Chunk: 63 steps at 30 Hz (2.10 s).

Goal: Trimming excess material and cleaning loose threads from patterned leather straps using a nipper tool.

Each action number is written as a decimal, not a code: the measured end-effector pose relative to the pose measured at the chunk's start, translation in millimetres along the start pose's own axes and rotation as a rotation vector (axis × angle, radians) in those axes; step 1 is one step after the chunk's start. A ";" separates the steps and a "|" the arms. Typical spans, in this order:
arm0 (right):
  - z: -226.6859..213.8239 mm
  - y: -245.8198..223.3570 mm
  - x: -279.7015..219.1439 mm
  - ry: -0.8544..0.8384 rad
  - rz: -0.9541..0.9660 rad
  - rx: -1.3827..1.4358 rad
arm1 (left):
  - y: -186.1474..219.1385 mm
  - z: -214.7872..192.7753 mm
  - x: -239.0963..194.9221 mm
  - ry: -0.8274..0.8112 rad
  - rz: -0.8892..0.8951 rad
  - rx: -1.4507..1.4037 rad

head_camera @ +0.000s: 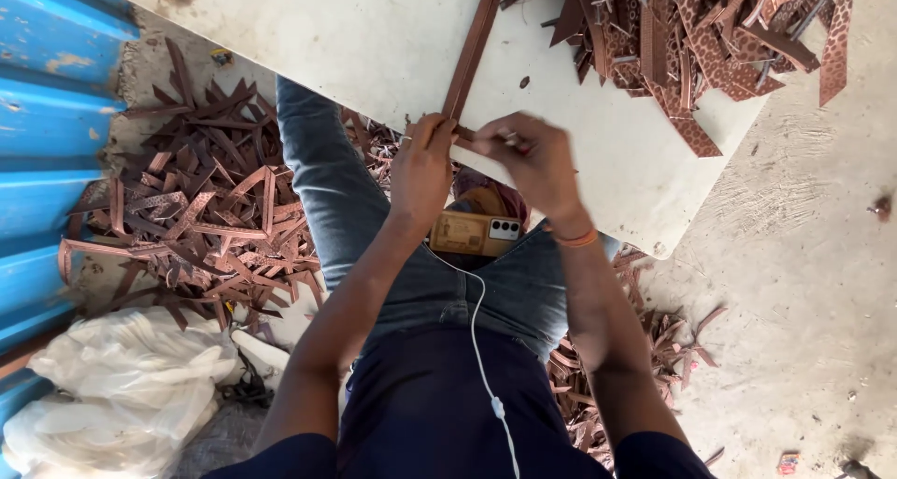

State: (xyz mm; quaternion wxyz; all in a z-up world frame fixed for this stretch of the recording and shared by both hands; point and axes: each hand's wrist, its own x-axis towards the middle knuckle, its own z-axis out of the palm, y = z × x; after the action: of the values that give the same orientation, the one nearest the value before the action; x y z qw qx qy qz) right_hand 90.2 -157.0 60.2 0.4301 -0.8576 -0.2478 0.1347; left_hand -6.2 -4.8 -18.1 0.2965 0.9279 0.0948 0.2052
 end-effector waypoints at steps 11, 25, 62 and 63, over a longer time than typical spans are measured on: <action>14.0 8.9 1.6 -0.044 0.084 0.080 | -3.8 -24.1 14.6 0.039 -0.255 -0.336; 6.5 62.2 4.3 0.211 -0.120 -0.435 | -89.9 -14.7 -16.4 0.111 -0.333 -0.634; 0.5 47.3 -21.8 0.152 -0.090 -0.144 | 3.7 -37.9 -1.6 -0.253 -0.019 -0.601; 0.5 47.7 -21.1 0.155 -0.088 -0.143 | 3.7 -35.9 -4.3 -0.256 -0.017 -0.601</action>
State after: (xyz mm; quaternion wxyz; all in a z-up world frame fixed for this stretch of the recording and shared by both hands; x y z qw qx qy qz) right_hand 86.9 -192.2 21.9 0.3912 -0.8822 -0.2603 0.0308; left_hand -25.5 9.4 9.3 0.5683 0.8163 -0.0005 0.1032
